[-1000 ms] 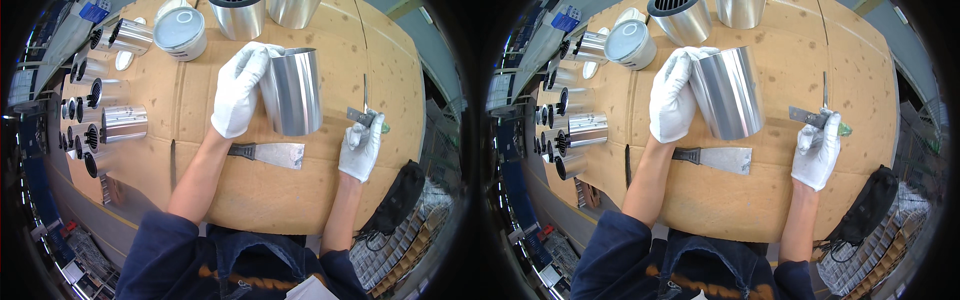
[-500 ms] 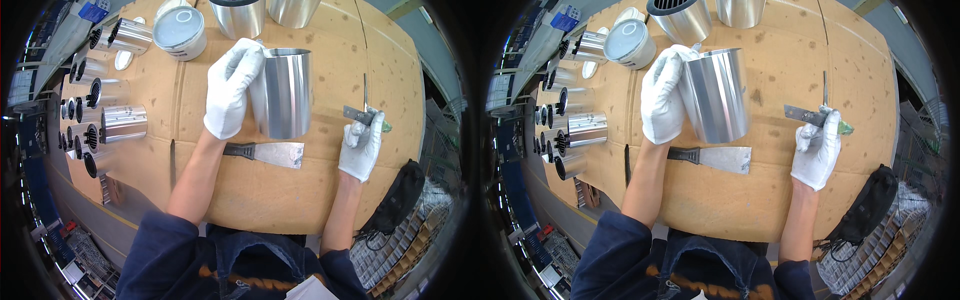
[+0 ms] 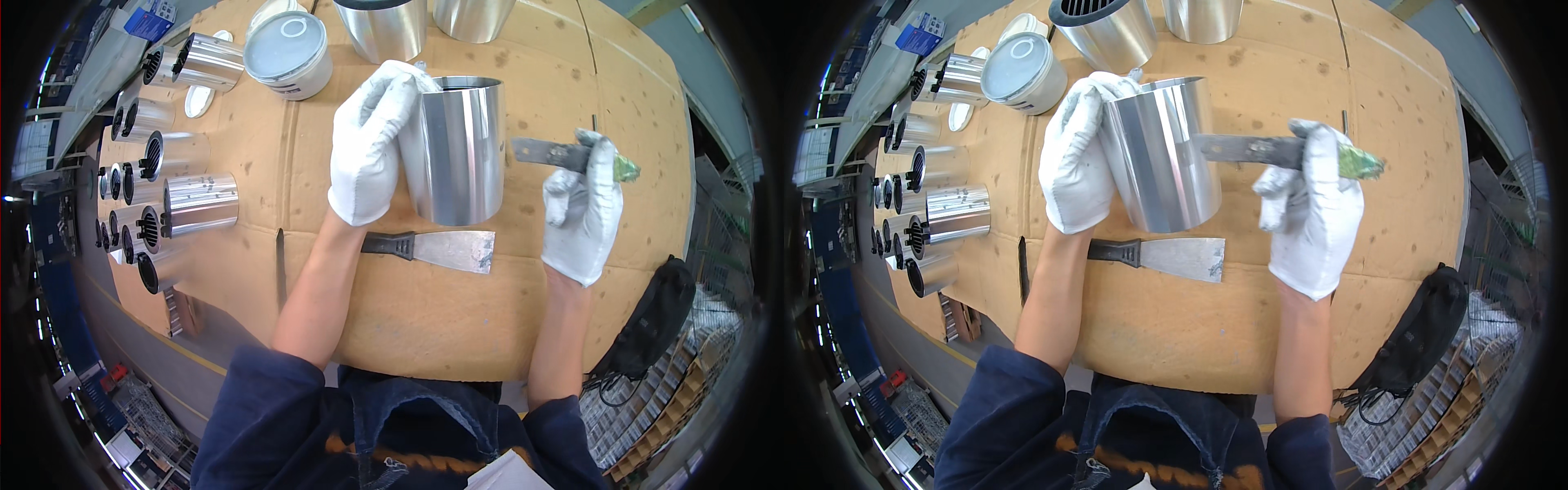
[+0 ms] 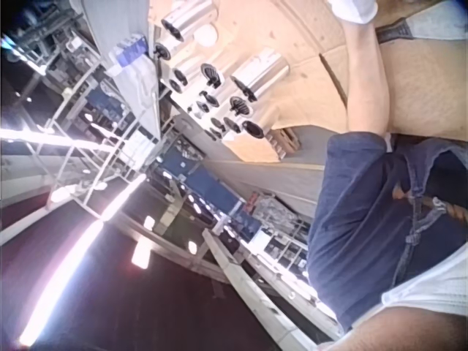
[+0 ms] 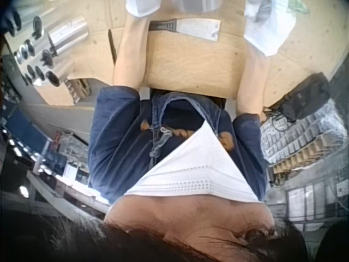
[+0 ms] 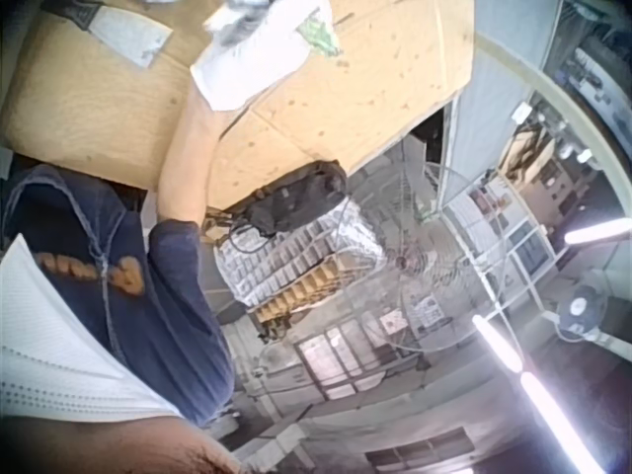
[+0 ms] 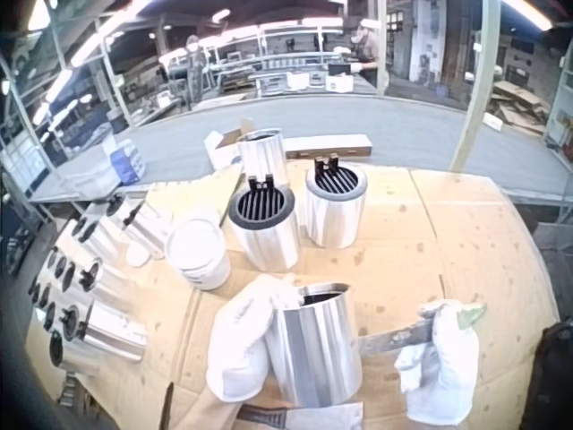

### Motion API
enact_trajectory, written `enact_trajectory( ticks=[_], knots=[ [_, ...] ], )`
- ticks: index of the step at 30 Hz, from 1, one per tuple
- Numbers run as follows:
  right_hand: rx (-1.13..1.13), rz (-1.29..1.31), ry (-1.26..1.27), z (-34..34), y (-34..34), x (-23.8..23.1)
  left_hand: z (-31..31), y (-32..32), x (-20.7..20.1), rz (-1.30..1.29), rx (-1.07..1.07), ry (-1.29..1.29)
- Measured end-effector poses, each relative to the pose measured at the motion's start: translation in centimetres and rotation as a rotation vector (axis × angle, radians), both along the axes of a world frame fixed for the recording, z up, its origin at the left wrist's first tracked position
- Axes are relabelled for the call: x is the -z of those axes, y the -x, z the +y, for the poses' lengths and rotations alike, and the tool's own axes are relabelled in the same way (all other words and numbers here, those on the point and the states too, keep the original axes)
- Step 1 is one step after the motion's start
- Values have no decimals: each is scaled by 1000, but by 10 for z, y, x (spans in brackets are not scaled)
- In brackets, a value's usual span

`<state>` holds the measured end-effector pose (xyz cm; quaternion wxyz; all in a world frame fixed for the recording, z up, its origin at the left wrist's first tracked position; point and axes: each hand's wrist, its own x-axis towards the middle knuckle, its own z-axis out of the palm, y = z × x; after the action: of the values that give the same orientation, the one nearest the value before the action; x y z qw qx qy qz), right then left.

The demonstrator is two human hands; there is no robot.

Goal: The person applies putty to the exterior of a metal cylinder using a putty knife.

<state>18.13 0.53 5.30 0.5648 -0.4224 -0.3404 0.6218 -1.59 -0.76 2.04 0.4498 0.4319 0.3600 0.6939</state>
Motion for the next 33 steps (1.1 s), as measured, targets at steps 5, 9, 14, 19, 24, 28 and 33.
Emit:
enact_trajectory(
  ticks=[5, 9, 14, 19, 24, 28, 33],
  knots=[
    [3, 33, -16, 2, 10, -2, -1, -2, -1, -31, -23, 66],
    [-14, -10, 15, -5, -6, 8, -1, 1, -1, -43, -34, 120],
    [-42, 4, -23, -16, -24, 24, 1, 2, 5, -14, -67, 117],
    [17, -26, -28, -23, -27, 28, 0, -3, -1, -13, -117, 122],
    [-9, 26, -131, -28, -43, 37, -3, -13, -12, 18, -137, 131],
    [20, 81, -163, -32, -45, 32, -3, -19, -17, 36, -144, 116],
    [-86, 50, -172, -33, -61, 39, -4, -21, -20, 56, -167, 132]
  ],
)
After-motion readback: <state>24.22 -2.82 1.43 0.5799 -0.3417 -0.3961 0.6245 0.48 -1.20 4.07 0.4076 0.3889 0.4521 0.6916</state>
